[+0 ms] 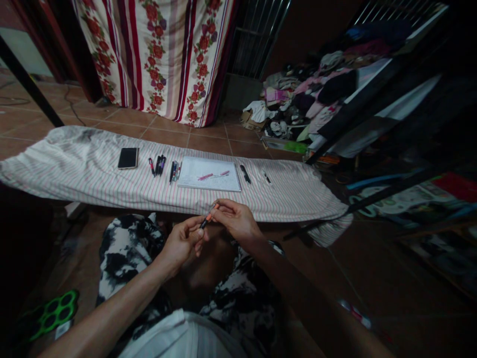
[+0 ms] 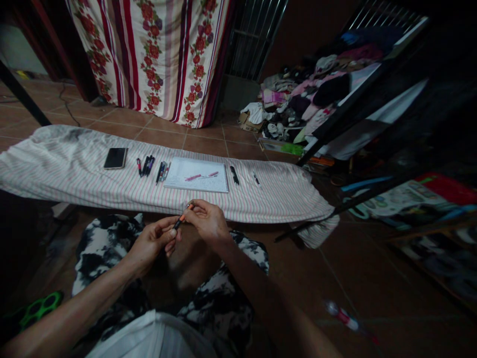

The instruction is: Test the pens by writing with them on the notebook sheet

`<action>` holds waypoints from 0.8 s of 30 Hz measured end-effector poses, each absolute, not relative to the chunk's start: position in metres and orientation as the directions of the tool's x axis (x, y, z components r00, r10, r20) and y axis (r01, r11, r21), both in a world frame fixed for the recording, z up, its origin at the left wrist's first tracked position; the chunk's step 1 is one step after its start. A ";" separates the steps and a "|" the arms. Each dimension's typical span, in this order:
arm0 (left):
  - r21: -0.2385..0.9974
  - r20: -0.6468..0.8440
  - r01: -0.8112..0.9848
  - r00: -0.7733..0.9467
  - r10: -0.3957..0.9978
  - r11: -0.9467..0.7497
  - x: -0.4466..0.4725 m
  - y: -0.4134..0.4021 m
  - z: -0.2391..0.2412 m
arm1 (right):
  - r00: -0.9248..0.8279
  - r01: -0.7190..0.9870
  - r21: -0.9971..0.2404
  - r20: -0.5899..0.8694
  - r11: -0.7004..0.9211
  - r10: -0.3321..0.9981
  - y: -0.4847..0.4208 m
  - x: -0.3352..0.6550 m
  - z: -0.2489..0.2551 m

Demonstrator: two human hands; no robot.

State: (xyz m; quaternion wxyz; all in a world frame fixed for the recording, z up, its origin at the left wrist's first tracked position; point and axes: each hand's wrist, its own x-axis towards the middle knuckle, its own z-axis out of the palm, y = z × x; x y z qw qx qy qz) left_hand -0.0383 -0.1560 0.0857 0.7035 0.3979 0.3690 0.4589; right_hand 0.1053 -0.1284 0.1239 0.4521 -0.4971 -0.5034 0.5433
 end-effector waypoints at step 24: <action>0.937 -0.176 -0.236 0.316 0.932 0.257 -0.041 -0.158 0.087 | -0.206 0.088 -0.995 -0.054 -0.036 0.977 -0.131 0.114 0.110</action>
